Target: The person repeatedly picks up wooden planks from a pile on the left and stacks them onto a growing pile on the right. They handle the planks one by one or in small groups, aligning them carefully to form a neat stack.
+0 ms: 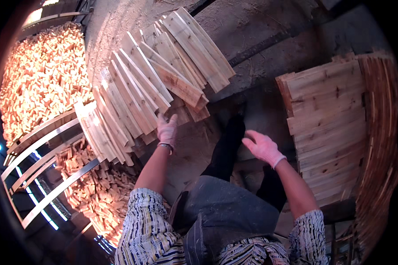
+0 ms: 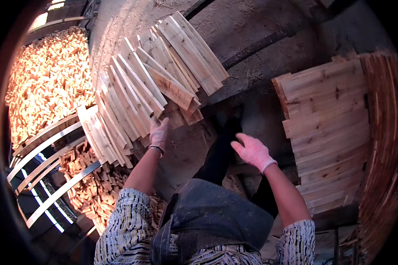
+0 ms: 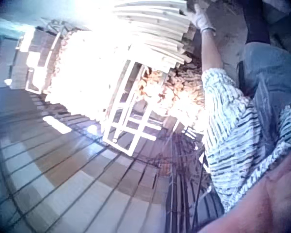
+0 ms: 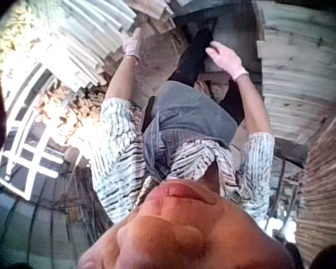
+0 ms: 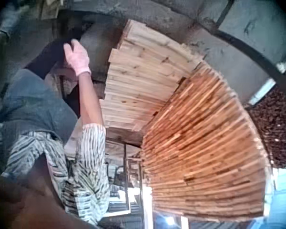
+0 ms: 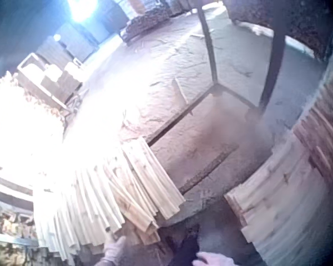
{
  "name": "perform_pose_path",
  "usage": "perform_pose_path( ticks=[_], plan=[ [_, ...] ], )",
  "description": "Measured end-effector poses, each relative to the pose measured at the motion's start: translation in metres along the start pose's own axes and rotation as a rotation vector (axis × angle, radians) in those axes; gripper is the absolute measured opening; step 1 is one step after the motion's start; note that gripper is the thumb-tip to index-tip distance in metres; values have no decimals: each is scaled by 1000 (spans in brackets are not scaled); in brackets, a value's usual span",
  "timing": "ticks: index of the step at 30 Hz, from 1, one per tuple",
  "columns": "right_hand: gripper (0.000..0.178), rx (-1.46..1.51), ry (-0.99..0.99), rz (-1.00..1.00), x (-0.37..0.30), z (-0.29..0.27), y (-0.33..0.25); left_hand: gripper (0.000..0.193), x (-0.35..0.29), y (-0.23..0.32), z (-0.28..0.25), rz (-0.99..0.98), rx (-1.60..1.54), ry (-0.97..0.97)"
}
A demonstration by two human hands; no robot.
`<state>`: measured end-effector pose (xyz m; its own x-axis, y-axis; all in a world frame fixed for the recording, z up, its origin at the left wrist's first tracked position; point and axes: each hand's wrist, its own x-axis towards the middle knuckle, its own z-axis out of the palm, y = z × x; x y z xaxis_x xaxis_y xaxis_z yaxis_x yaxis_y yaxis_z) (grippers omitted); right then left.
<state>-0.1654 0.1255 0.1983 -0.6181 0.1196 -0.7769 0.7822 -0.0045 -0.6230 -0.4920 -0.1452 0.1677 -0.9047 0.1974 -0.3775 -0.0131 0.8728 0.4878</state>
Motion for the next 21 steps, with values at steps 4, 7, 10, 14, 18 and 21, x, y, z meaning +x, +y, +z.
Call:
perform_pose_path(
  ticks=[4, 7, 10, 14, 18, 21],
  plan=[
    [62, 114, -17, -45, 95, -8, -91, 105, 68, 52, -10, -68, 521, 221],
    [77, 13, -39, -69, 166, 2, -134, 116, 116, 81, 1, -205, 681, 117],
    [93, -122, -46, 33, 221, 38, -155, 119, 138, 110, 22, -332, 835, 84],
    [73, -143, 133, 154, 221, 96, -168, 114, 137, 77, 32, -228, 955, 162],
    [57, -23, 5, 167, 195, 88, -205, 114, 139, 67, 8, -153, 939, 54],
    [65, -89, -131, 193, 193, 74, -229, 103, 145, 77, 2, -155, 1005, -10]
  ],
)
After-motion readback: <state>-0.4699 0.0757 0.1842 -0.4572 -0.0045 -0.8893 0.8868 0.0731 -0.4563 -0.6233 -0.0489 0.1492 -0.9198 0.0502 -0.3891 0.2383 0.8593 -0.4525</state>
